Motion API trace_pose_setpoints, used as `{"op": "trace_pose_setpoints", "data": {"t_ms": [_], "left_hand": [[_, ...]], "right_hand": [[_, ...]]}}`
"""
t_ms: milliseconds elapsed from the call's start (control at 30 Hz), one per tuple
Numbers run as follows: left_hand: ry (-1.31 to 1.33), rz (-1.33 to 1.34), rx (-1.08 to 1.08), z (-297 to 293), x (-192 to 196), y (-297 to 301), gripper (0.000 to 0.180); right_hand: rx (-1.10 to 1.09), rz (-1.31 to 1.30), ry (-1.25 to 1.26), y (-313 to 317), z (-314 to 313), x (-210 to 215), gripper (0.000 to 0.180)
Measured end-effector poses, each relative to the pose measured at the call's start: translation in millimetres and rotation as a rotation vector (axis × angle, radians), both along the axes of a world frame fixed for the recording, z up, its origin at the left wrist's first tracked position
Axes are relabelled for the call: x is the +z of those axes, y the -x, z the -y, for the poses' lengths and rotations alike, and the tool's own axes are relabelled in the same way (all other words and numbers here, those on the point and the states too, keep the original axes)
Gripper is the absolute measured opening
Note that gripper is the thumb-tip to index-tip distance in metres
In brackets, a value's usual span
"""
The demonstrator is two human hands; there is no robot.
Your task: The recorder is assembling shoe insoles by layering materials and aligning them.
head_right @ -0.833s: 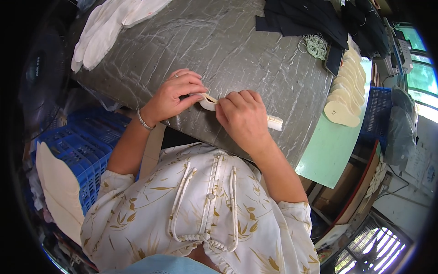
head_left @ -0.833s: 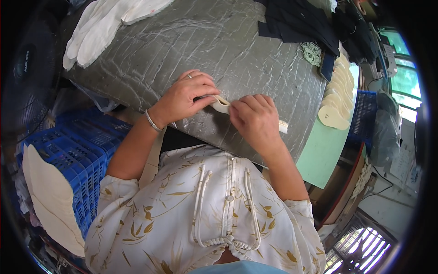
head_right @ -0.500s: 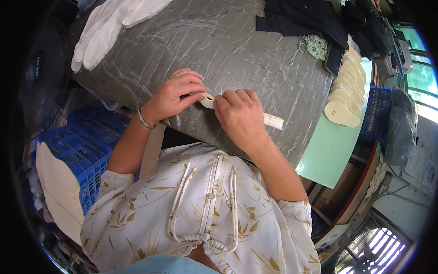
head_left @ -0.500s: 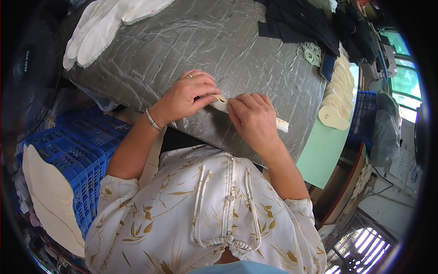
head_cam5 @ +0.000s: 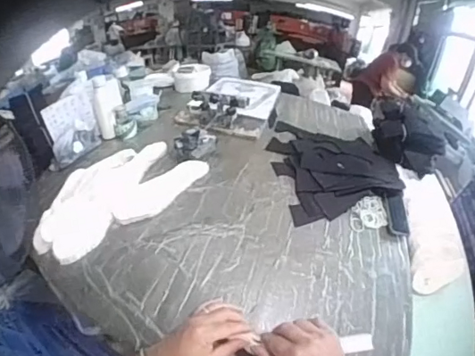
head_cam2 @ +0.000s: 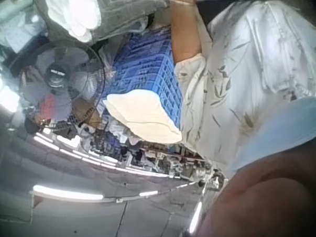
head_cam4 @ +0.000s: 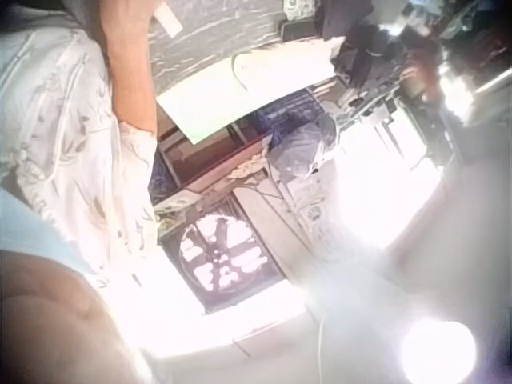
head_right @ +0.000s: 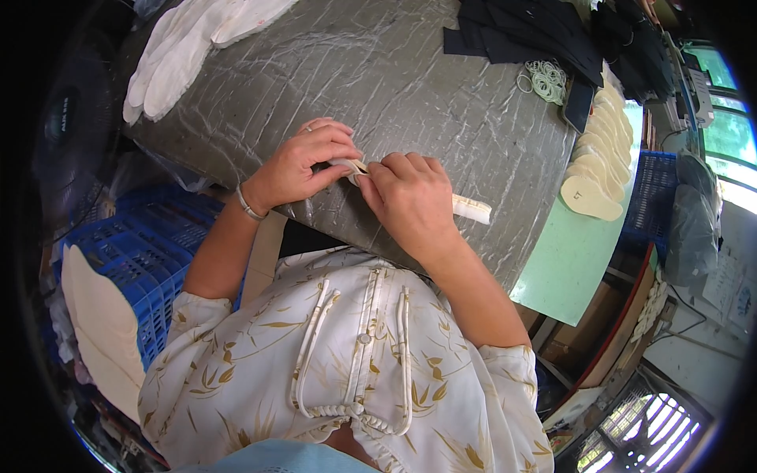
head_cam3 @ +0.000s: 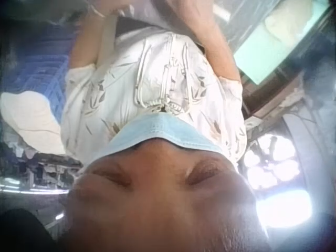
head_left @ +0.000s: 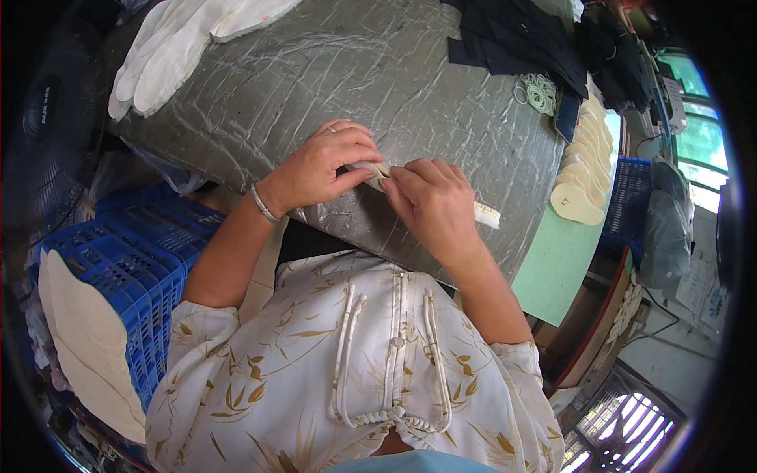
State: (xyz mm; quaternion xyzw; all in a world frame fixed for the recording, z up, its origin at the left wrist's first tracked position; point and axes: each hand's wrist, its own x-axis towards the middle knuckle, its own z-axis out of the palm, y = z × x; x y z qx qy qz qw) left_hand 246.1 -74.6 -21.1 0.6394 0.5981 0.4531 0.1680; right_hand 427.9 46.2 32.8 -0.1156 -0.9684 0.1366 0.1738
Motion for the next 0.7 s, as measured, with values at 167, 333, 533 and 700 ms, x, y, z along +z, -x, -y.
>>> {"op": "trace_pose_setpoints", "data": {"t_ms": [167,333,533,700], "left_hand": [[-0.013,0.005,0.002,-1,1,-1,0.021],[-0.021,0.003,0.010,-2,-2,-1,0.019],[-0.026,-0.002,0.007,-2,0,0,0.027],[0.021,0.103,0.036,7,-2,8,0.041]], "right_hand": [[-0.019,0.022,-0.009,2,1,-3,0.013],[-0.011,0.026,-0.031,2,3,-3,0.012],[0.006,-0.042,-0.053,5,2,-12,0.009],[-0.006,-0.046,-0.040,5,2,-11,0.009]]}}
